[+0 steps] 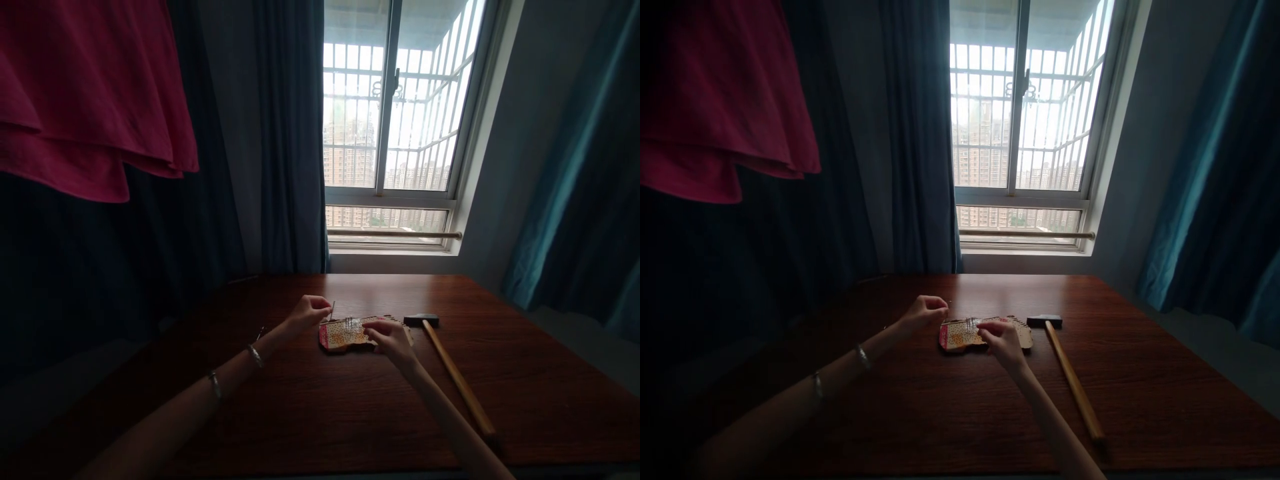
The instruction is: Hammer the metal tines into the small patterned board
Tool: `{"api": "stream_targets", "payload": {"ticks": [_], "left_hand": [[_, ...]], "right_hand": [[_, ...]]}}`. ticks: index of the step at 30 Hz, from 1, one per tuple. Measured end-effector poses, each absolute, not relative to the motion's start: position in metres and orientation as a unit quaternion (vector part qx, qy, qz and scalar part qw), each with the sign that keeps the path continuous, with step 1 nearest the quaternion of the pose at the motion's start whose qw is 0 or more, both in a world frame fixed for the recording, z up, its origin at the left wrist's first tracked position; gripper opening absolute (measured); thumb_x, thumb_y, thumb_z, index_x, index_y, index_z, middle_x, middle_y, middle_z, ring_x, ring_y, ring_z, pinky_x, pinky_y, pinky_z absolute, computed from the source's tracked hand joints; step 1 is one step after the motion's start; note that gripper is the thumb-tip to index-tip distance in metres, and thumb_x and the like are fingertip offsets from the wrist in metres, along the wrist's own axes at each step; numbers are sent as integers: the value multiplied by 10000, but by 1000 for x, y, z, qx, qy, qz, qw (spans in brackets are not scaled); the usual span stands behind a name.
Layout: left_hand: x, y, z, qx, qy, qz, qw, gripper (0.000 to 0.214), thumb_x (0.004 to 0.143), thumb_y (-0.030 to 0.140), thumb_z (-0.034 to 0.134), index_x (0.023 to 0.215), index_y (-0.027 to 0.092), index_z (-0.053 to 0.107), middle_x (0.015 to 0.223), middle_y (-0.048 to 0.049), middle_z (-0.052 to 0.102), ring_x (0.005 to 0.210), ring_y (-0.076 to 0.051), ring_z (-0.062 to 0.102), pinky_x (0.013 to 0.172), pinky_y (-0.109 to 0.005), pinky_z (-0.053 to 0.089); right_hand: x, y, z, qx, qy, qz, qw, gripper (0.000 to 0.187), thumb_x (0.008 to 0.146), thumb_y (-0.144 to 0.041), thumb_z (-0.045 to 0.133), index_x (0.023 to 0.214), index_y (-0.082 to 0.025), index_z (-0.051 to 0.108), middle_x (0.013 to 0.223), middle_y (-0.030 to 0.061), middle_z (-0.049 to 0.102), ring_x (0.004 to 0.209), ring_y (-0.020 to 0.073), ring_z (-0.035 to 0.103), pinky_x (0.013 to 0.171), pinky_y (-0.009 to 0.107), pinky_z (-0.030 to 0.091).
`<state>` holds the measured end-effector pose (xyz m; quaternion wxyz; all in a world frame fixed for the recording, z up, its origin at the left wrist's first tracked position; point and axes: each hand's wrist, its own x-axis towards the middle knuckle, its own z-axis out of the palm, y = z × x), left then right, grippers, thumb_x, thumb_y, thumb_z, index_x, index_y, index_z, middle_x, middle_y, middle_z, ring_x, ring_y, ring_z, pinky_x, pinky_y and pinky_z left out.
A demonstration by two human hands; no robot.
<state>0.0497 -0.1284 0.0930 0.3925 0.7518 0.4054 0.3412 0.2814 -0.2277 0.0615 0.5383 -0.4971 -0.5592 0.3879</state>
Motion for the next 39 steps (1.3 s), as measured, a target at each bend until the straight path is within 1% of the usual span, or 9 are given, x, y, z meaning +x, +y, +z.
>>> {"api": "stream_targets", "payload": {"ticks": [2,7,16,20,25,28,31,35,39], "left_hand": [[70,-132,91,759,365,359,401,299,696,389,655,776,102,679,702,-47,650,602,-122,543,536,-216,412],[93,-139,74,746,338,384,426,297,694,388,672,751,97,687,686,-57,664,615,-139,576,547,-225,436],[99,-133,57,736,325,395,443,304,715,403,666,760,105,703,690,-55,679,608,-138,581,537,-219,426],[100,-124,58,748,326,398,420,318,729,418,651,782,111,715,699,-61,682,627,-150,590,554,-234,436],[87,-97,46,727,352,418,416,364,680,379,702,934,120,673,822,-73,664,723,-162,601,616,-260,484],[76,-81,30,732,372,386,421,491,604,304,761,1043,132,622,864,-59,632,748,-156,593,662,-284,500],[72,-74,13,754,378,339,416,534,601,300,760,1087,146,602,882,-47,619,747,-157,586,699,-309,494],[78,-76,1,806,361,304,357,507,607,334,759,1065,157,633,932,-68,618,904,-212,568,809,-331,463],[86,-74,-3,844,347,300,280,441,601,362,763,987,167,679,983,-77,613,1016,-249,520,888,-333,415]], "right_hand": [[269,-211,63,-476,-547,422,543,356,659,-405,695,872,-125,750,772,90,717,658,181,622,406,201,460],[258,-195,56,-463,-549,445,536,346,646,-418,713,846,-140,759,736,69,712,652,160,615,419,179,457],[259,-183,41,-473,-541,425,551,348,635,-435,708,787,-126,756,676,64,701,606,156,612,403,189,457],[264,-172,43,-469,-565,398,549,361,657,-438,683,828,-127,751,730,69,716,609,159,623,409,202,474],[279,-152,32,-488,-569,355,559,379,666,-430,662,869,-116,724,805,96,726,705,193,656,449,219,498],[287,-141,22,-502,-566,345,555,393,668,-423,654,895,-107,703,813,107,726,739,211,668,450,223,493],[290,-135,15,-512,-577,334,541,359,685,-432,628,826,-111,706,786,105,728,726,219,673,460,238,490],[290,-130,9,-518,-604,305,523,309,725,-411,590,760,-133,721,761,88,733,729,212,674,614,286,520],[291,-126,2,-530,-623,260,513,282,736,-381,590,785,-145,736,800,87,735,769,209,667,739,300,498]]}}
